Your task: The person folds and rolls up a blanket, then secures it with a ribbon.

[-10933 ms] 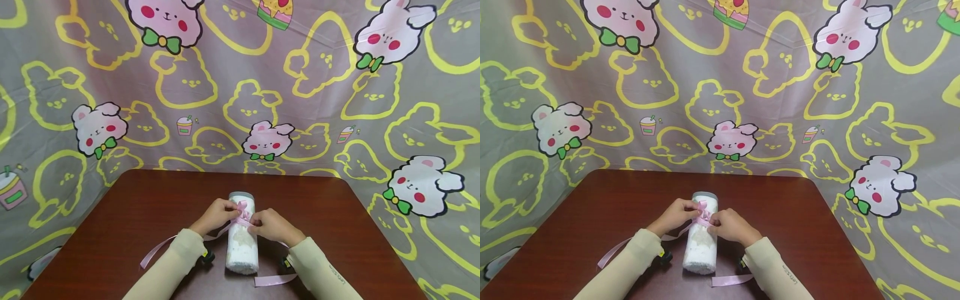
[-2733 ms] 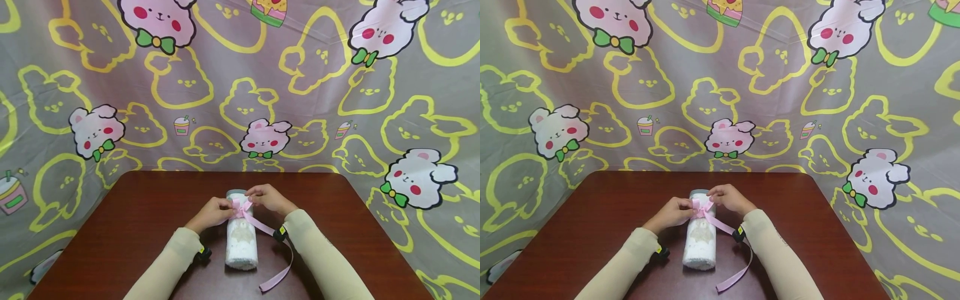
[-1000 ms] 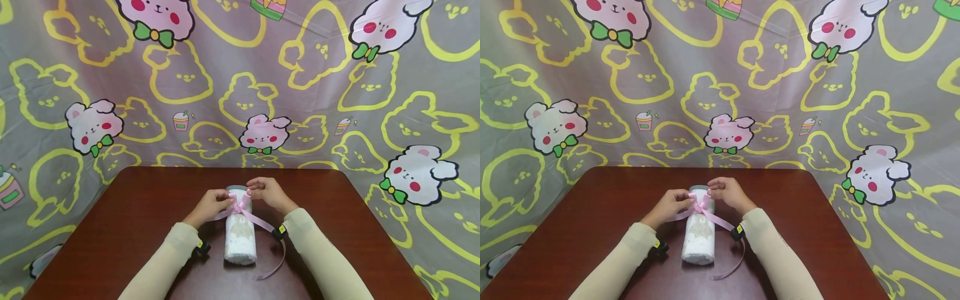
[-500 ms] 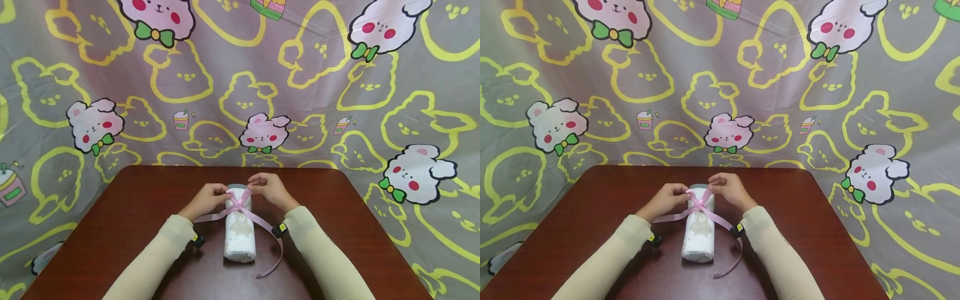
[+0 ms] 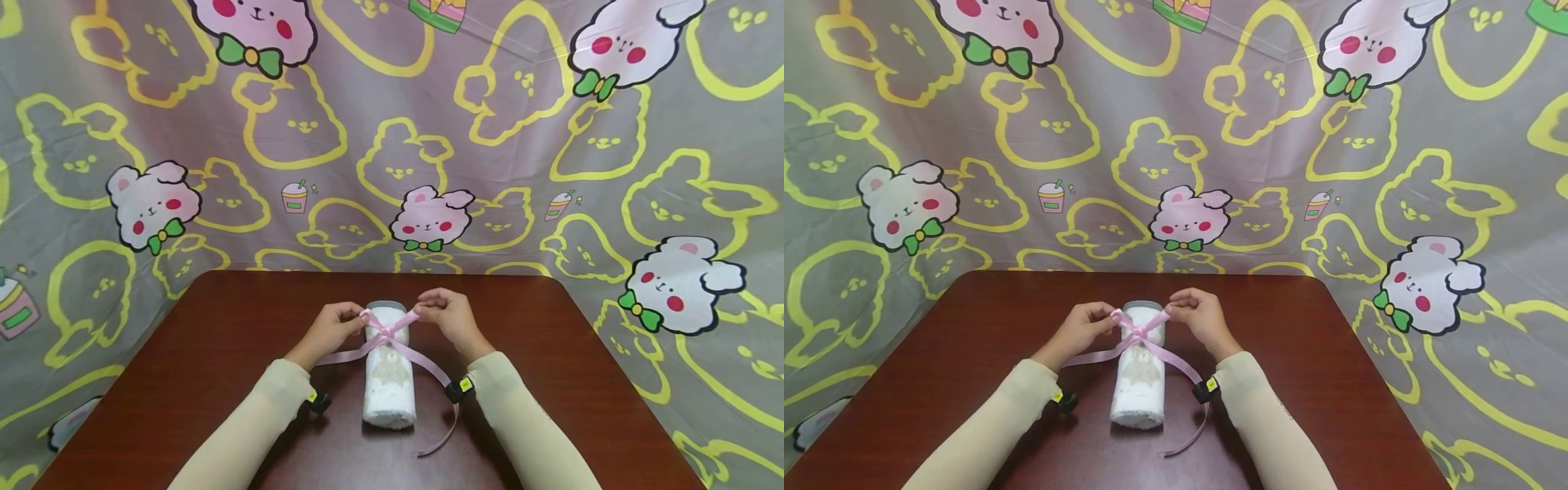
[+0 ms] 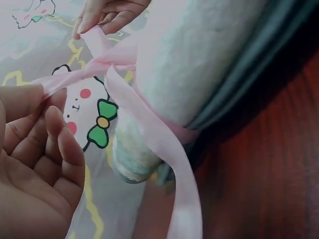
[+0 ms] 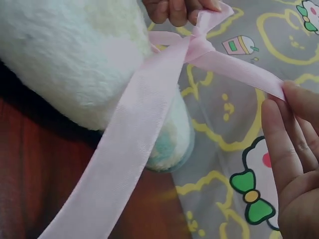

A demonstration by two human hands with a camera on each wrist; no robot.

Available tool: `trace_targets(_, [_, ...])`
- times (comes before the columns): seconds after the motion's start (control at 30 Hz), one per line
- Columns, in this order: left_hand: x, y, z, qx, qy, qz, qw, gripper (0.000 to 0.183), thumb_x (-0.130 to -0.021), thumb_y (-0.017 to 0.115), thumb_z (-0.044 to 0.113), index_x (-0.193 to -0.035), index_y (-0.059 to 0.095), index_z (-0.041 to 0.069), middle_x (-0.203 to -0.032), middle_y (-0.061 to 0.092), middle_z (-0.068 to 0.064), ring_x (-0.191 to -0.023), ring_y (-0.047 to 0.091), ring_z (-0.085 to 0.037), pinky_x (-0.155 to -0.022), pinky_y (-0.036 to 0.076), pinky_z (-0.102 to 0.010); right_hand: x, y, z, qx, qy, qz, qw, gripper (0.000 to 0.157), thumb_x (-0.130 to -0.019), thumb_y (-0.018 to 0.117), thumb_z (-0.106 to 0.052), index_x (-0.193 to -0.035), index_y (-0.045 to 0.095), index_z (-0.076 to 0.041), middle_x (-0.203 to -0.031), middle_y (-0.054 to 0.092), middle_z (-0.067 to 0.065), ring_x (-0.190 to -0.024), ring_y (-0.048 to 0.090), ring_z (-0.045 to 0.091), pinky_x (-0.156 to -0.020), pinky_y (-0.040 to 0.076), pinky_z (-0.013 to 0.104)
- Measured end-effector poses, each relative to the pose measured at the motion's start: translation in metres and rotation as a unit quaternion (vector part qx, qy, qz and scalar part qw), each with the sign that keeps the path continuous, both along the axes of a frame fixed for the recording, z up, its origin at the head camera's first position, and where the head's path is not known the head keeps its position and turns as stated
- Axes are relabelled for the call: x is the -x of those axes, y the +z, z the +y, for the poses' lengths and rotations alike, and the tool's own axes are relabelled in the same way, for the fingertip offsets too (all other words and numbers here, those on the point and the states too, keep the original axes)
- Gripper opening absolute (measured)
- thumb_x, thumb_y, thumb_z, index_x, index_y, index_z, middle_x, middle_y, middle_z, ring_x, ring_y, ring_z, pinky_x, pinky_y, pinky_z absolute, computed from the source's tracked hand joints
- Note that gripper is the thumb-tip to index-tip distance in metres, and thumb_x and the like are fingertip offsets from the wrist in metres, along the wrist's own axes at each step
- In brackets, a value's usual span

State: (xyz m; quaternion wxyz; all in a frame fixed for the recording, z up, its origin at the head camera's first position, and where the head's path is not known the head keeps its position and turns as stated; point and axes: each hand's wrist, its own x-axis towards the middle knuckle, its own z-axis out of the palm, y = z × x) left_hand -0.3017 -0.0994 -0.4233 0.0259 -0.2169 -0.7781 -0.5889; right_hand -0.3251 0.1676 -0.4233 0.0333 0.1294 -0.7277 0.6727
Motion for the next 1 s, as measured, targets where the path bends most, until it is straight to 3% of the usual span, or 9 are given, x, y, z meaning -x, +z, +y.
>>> trace_targets(0.1, [-0.004, -0.002, -0.003, -0.024, -0.009, -0.009, 0.9996, 0.01, -0.092, 0.065, 0.002, -0.092, 0.067, -0.007, -0.068, 0.058, -0.016, -0.066, 0.055, -0.031, -0.059, 0.047, -0.026, -0.002, -0.005, 0.002, 0.027, -0.002, -0.001, 1.0, 0.023, -0.08, 0.076, 0.004, -0.101, 0.066, 0.007, -0.087, 0.069, 0.018, -0.075, 0.07, 0.027, -0.072, 0.056, 0.043])
trace_targets(0.23, [0.003, -0.018, -0.006, -0.047, -0.001, -0.039, 0.9981, 0.012, -0.092, 0.068, 0.008, -0.093, 0.067, -0.004, -0.068, 0.057, -0.009, -0.066, 0.054, -0.026, -0.06, 0.05, -0.032, -0.004, -0.009, 0.005, 0.045, -0.005, -0.008, 0.999, 0.023, -0.08, 0.074, 0.009, -0.101, 0.065, 0.01, -0.086, 0.068, 0.019, -0.073, 0.069, 0.026, -0.073, 0.055, 0.047])
trace_targets(0.37, [0.004, -0.026, -0.007, -0.063, 0.031, -0.056, 0.9959, 0.014, -0.091, 0.07, 0.012, -0.093, 0.068, -0.002, -0.069, 0.057, -0.007, -0.065, 0.053, -0.021, -0.061, 0.05, -0.037, -0.005, -0.011, 0.009, 0.041, -0.01, -0.023, 0.999, 0.023, -0.08, 0.074, 0.008, -0.101, 0.064, 0.009, -0.086, 0.068, 0.019, -0.074, 0.069, 0.026, -0.074, 0.055, 0.047])
trace_targets(0.5, [0.002, -0.031, -0.008, -0.074, 0.071, -0.083, 0.9913, 0.013, -0.089, 0.072, 0.014, -0.091, 0.07, 0.002, -0.069, 0.057, -0.007, -0.063, 0.051, -0.019, -0.059, 0.047, -0.035, -0.005, -0.015, 0.012, 0.031, -0.014, -0.036, 0.999, 0.024, -0.08, 0.075, 0.006, -0.101, 0.065, 0.008, -0.086, 0.068, 0.019, -0.075, 0.069, 0.028, -0.077, 0.053, 0.052])
trace_targets(0.6, [0.0, -0.035, -0.008, -0.07, 0.082, -0.098, 0.9894, 0.011, -0.089, 0.073, 0.013, -0.09, 0.07, 0.002, -0.072, 0.059, -0.012, -0.062, 0.051, -0.018, -0.059, 0.046, -0.034, -0.004, -0.018, 0.015, 0.021, -0.016, -0.043, 0.999, 0.023, -0.08, 0.075, 0.006, -0.101, 0.065, 0.008, -0.086, 0.068, 0.019, -0.076, 0.069, 0.03, -0.079, 0.05, 0.056])
trace_targets(0.73, [-0.003, -0.038, -0.011, -0.058, 0.07, -0.102, 0.9907, 0.011, -0.088, 0.072, 0.01, -0.089, 0.069, -0.001, -0.078, 0.062, -0.019, -0.062, 0.052, -0.019, -0.059, 0.047, -0.033, -0.002, -0.023, 0.019, 0.015, -0.021, -0.049, 0.998, 0.023, -0.08, 0.073, 0.009, -0.101, 0.064, 0.01, -0.086, 0.068, 0.019, -0.075, 0.069, 0.029, -0.077, 0.051, 0.056])
trace_targets(1.0, [-0.007, -0.043, -0.021, -0.008, 0.012, -0.091, 0.9958, 0.015, -0.091, 0.07, 0.015, -0.087, 0.071, 0.001, -0.077, 0.069, -0.01, -0.063, 0.053, -0.013, -0.057, 0.042, -0.025, 0.006, -0.032, 0.029, -0.008, -0.018, -0.061, 0.998, 0.032, -0.08, 0.072, 0.013, -0.107, 0.057, 0.02, -0.086, 0.068, 0.019, -0.074, 0.07, 0.028, -0.076, 0.052, 0.053])
